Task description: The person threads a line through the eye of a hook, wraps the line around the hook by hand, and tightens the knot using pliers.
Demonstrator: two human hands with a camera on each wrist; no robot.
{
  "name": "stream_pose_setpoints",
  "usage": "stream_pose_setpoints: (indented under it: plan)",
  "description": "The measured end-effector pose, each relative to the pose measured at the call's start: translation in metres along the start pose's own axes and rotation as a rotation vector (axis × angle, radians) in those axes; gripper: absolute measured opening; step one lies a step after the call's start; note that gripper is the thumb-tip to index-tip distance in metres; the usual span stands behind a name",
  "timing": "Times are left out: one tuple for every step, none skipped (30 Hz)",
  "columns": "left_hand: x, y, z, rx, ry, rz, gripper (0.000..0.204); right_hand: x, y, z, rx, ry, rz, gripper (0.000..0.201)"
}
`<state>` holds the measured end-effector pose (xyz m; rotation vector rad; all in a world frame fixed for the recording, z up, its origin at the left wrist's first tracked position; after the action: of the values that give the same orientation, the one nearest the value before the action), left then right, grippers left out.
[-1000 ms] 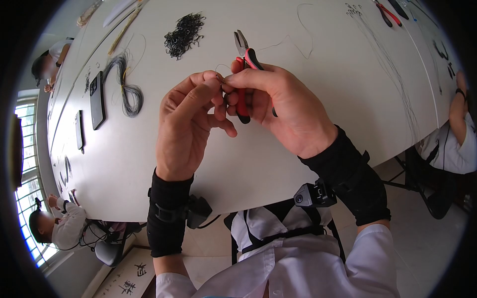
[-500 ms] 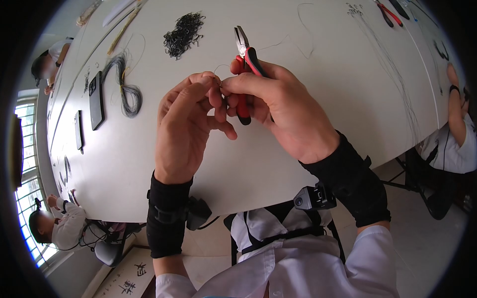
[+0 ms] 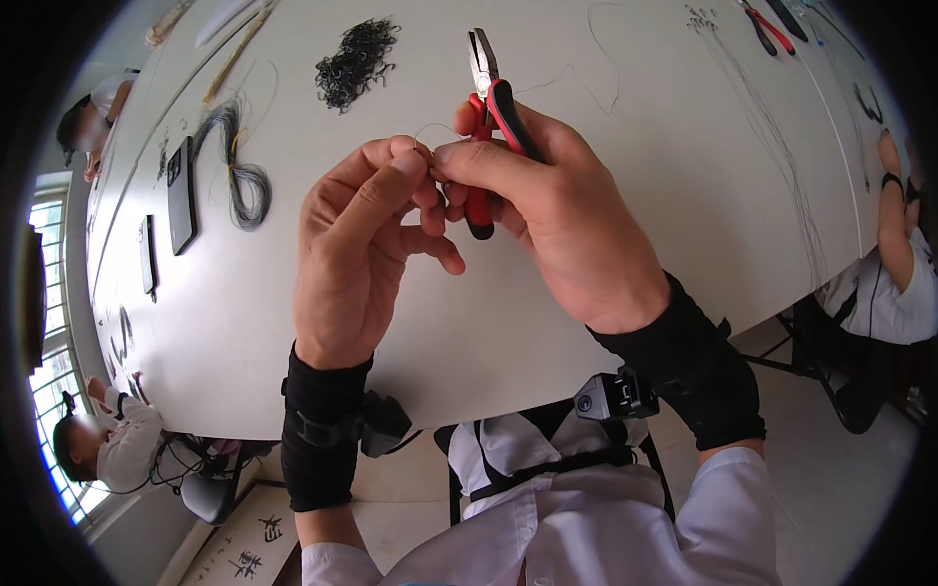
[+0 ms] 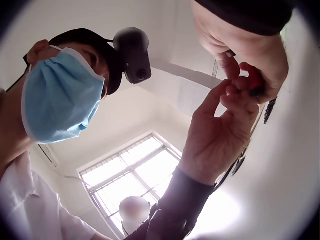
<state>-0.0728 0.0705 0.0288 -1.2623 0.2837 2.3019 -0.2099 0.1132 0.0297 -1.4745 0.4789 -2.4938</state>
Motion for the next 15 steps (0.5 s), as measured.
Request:
stream_pose_setpoints:
  plan:
    - [-0.0007,-0.0004,0.0011,-0.004,0.032,0.005,0.018,0.0003,-0.0002,0.0002,-0.005,-0.008,-0.002,0.017]
    - [-0.0015,-0.0008,0.0031,-0.008,0.063,0.010,0.017,0.0010,-0.0002,0.0002,-0.009,-0.017,-0.004,0.017]
    - [-0.0022,-0.0008,0.0043,-0.013,0.094,0.014,0.017,0.0017,-0.0002,0.0000,-0.014,-0.027,-0.005,0.018]
    - [-0.0023,-0.0006,0.0044,-0.011,0.094,0.020,0.017,0.0023,-0.0002,-0.0004,-0.020,-0.042,-0.012,0.018]
    - [-0.0019,-0.0006,0.0041,-0.009,0.094,0.025,0.017,0.0028,-0.0002,-0.0008,-0.026,-0.057,-0.018,0.019]
    - [-0.0019,-0.0007,0.0039,-0.007,0.095,0.029,0.017,0.0030,-0.0003,-0.0011,-0.032,-0.071,-0.024,0.019]
    - [-0.0021,-0.0005,0.0042,-0.003,0.093,0.029,0.017,0.0032,-0.0003,-0.0011,-0.033,-0.075,-0.031,0.020]
    - [-0.0023,-0.0004,0.0043,0.001,0.091,0.028,0.017,0.0033,-0.0003,-0.0011,-0.035,-0.079,-0.038,0.020]
    - [-0.0023,-0.0003,0.0045,0.005,0.090,0.027,0.017,0.0035,-0.0004,-0.0010,-0.036,-0.083,-0.045,0.020]
    - [-0.0022,-0.0004,0.0044,0.007,0.100,0.028,0.016,0.0037,-0.0006,-0.0008,-0.038,-0.085,-0.047,0.020]
    - [-0.0017,-0.0005,0.0044,0.008,0.110,0.029,0.016,0.0039,-0.0011,-0.0006,-0.039,-0.087,-0.049,0.020]
    - [-0.0013,-0.0006,0.0043,0.009,0.121,0.029,0.016,0.0042,-0.0016,-0.0003,-0.041,-0.088,-0.051,0.021]
    - [-0.0010,-0.0007,0.0040,0.007,0.114,0.032,0.016,0.0044,-0.0018,0.0003,-0.043,-0.088,-0.053,0.021]
    - [-0.0008,-0.0008,0.0038,0.005,0.108,0.036,0.016,0.0046,-0.0019,0.0011,-0.046,-0.088,-0.056,0.021]
    - [-0.0010,-0.0008,0.0037,0.002,0.101,0.040,0.016,0.0050,-0.0020,0.0016,-0.049,-0.088,-0.059,0.021]
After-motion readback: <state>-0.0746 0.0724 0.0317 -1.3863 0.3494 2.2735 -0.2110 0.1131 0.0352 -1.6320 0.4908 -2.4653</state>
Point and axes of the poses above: each hand's wrist, its own y-axis towards the middle knuckle, its own z-axis out of the palm, x = y × z, the point moved 5 cm from there along y, towards the middle knuckle, and after that the axes turned 7 degrees about z, right-handed, at the moved point
